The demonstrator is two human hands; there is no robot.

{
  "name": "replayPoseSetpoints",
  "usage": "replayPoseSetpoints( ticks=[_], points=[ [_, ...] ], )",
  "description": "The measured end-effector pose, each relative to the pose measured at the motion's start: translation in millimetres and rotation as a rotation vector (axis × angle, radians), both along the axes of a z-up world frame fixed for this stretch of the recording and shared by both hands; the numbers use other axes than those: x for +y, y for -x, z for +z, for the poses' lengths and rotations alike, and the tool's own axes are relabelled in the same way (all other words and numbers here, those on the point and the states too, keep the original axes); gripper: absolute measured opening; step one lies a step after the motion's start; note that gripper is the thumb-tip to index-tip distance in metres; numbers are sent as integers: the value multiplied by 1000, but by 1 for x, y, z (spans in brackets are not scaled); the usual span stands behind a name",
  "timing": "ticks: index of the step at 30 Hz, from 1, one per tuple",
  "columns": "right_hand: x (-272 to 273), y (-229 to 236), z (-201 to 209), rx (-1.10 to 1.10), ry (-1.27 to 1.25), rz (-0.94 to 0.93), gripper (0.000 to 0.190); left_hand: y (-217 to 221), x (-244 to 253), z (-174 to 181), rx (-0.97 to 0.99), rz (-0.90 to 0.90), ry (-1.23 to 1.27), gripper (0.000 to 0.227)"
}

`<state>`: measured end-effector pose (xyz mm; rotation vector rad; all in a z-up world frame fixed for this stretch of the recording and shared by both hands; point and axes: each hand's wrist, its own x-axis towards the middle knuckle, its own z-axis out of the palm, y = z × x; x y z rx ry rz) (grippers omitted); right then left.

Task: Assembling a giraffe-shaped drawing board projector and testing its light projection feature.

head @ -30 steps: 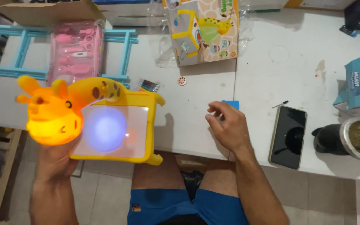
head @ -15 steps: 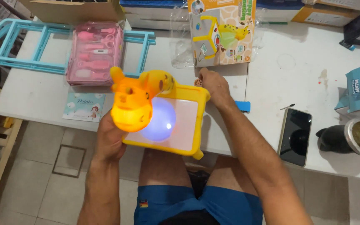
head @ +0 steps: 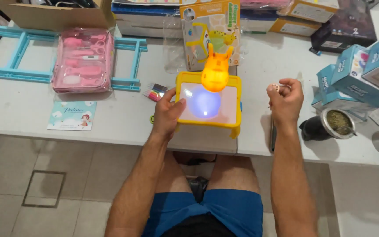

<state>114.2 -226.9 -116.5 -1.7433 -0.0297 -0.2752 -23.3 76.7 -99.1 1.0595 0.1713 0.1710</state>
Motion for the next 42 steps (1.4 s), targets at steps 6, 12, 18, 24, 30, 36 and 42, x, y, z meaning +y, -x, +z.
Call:
replayPoseSetpoints(
  ticks=[6,12,18,24,30,36,42],
  points=[
    [-10,50,2,-101,-118,145,24,-12,-2,-25,135,1,-79,55],
    [28,79,8,-92,-265,317,27,-3,-1,-25,153,17,-114,56],
    [69,91,26,-111,-294,456,29,11,-1,29,340,232,-769,69],
    [111,92,32,-168,-331,490,29,-22,-2,70,-289,342,-874,53],
    [140,111,66,-116,-306,391,18,-59,-3,99,-489,-6,-929,48],
    [142,110,70,-113,-316,363,21,-62,-10,88,-470,-97,-955,53],
    [138,105,71,-166,-269,379,27,-60,-8,83,-468,-128,-932,51]
  ],
)
